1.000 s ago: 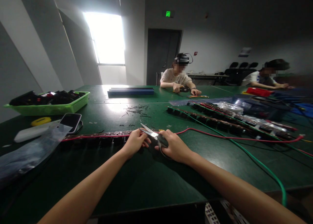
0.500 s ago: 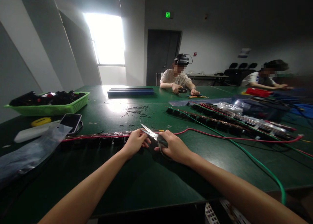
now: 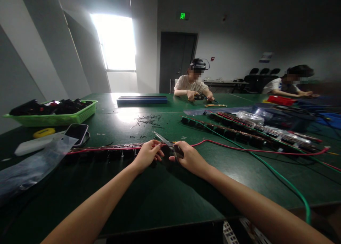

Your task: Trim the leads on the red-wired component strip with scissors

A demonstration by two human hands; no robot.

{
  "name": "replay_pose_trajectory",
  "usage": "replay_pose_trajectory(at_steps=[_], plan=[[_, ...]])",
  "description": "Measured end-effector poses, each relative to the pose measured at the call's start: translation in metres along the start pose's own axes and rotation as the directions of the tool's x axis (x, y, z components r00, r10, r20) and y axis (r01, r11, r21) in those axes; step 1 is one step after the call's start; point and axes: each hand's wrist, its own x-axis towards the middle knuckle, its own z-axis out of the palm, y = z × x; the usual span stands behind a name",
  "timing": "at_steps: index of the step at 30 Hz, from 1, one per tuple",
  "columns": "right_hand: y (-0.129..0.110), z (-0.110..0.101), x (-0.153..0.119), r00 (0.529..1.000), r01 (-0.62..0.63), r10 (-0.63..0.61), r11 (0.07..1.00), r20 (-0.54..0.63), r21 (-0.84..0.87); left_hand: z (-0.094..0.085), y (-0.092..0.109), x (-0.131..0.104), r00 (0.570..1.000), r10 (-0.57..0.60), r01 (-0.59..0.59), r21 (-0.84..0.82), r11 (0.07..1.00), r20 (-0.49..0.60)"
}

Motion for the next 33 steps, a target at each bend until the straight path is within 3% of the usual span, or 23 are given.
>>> replay_pose_trajectory(at_steps=[15,33], plan=[[-0.01,-0.002,-0.004,0.998,0.018,-0.007,0.984,0.062,-0.176,0.0,0.0,0.0,1.0,0.025,-0.025,0.035,0.999,-0.003],[-0.008,-0.001,-0.003,0.998,0.039,-0.032,0.992,0.057,-0.123,0.0,0.002,-0.001,1.0,0.016,-0.016,0.022,1.0,0.005]])
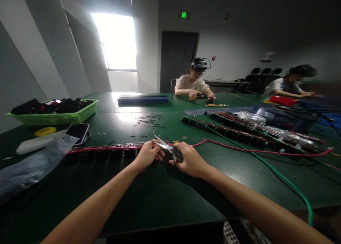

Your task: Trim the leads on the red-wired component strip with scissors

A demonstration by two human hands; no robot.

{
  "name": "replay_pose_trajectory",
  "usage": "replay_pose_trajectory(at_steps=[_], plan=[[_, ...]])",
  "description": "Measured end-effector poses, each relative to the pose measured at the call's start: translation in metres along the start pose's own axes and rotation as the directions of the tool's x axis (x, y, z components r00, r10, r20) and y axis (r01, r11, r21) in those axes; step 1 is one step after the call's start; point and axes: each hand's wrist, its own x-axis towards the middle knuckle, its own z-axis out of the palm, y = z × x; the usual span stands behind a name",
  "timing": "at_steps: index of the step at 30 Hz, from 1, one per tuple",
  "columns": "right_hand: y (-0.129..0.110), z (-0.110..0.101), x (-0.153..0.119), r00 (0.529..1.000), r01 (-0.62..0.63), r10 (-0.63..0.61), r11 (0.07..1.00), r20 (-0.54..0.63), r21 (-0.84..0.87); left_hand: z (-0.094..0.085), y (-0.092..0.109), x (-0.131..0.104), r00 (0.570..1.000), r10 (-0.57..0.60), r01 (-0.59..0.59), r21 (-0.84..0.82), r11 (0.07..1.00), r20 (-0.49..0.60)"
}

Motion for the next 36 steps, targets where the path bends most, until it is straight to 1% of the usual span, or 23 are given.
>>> replay_pose_trajectory(at_steps=[6,13,21,36], plan=[[0.0016,-0.0002,0.0005,1.0,0.027,-0.027,0.999,-0.011,0.036,-0.0003,0.0001,0.0002,1.0,-0.01,0.01,-0.004,1.0,0.007],[-0.003,-0.001,0.0008,1.0,-0.009,0.009,0.997,-0.001,0.079,-0.0005,-0.0016,0.0006,1.0,0.001,-0.001,0.017,1.0,-0.001],[-0.0013,0.0002,0.0015,1.0,0.007,-0.004,0.995,-0.031,0.098,0.0008,0.0004,-0.0005,1.0,-0.002,0.002,0.006,1.0,-0.011],[-0.0032,-0.0031,0.0011,1.0,-0.009,0.009,0.992,-0.001,0.13,0.0003,-0.0008,-0.0002,1.0,0.006,-0.006,-0.008,1.0,0.0]])
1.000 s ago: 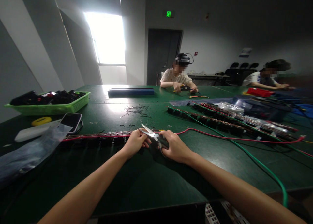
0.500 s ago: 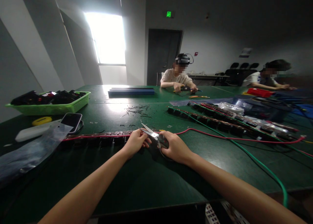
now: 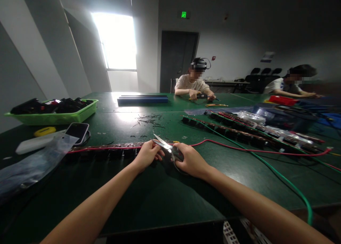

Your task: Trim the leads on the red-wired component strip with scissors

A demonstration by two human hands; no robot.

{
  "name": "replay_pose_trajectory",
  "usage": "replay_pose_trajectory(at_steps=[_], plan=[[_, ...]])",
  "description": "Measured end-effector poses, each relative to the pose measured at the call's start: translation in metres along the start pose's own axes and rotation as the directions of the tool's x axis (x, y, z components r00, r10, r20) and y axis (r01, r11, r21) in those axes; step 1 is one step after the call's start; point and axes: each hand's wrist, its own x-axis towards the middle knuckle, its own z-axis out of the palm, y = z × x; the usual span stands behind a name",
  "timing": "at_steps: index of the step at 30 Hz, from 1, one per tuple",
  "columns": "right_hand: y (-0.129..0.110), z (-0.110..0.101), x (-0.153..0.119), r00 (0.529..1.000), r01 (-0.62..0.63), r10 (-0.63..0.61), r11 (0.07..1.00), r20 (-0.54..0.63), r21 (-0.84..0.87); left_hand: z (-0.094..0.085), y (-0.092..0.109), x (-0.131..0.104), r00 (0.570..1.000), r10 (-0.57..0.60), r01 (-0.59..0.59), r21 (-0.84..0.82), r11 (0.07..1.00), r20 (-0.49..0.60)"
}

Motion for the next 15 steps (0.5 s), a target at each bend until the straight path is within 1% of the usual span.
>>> replay_pose_trajectory(at_steps=[15], plan=[[-0.0023,-0.0039,0.0006,1.0,-0.002,0.003,0.998,0.017,-0.058,0.0003,0.0005,-0.0006,1.0,-0.003,0.003,0.008,1.0,-0.015]])
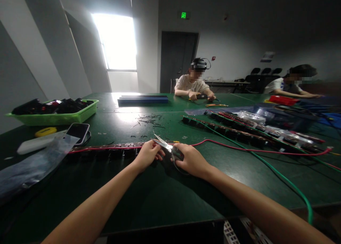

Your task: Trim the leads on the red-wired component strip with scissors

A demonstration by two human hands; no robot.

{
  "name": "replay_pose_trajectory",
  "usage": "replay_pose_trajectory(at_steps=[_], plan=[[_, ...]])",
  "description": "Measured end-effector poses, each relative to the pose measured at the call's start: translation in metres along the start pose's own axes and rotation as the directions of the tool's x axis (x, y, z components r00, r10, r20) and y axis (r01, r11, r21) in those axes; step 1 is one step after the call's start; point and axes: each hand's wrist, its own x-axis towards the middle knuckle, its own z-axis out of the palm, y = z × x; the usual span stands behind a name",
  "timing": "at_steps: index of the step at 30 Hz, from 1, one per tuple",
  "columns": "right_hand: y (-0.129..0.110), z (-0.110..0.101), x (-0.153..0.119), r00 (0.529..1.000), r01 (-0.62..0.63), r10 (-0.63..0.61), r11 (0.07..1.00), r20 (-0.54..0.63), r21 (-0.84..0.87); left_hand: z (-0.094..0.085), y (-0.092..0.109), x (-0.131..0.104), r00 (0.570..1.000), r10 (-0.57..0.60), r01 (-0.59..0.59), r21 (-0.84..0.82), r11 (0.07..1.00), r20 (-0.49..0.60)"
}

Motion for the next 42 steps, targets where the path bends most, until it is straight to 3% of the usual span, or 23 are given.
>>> replay_pose_trajectory(at_steps=[26,33,36,42], plan=[[0.006,0.003,0.002,0.999,0.033,-0.031,0.999,-0.038,0.039,-0.001,-0.001,0.001,1.0,0.011,-0.011,-0.012,1.0,0.017],[0.009,0.0,0.001,0.996,-0.058,0.067,0.987,-0.057,0.147,-0.001,-0.001,0.001,1.0,-0.02,0.02,-0.042,0.999,0.013],[0.012,-0.001,0.002,0.992,-0.075,0.086,0.99,-0.097,0.118,-0.001,-0.001,0.001,1.0,-0.018,0.019,-0.037,0.999,0.017],[0.009,-0.003,0.001,0.997,-0.045,0.045,0.999,-0.065,0.014,-0.002,0.0,0.0,0.999,-0.016,0.017,-0.012,1.0,0.03]])
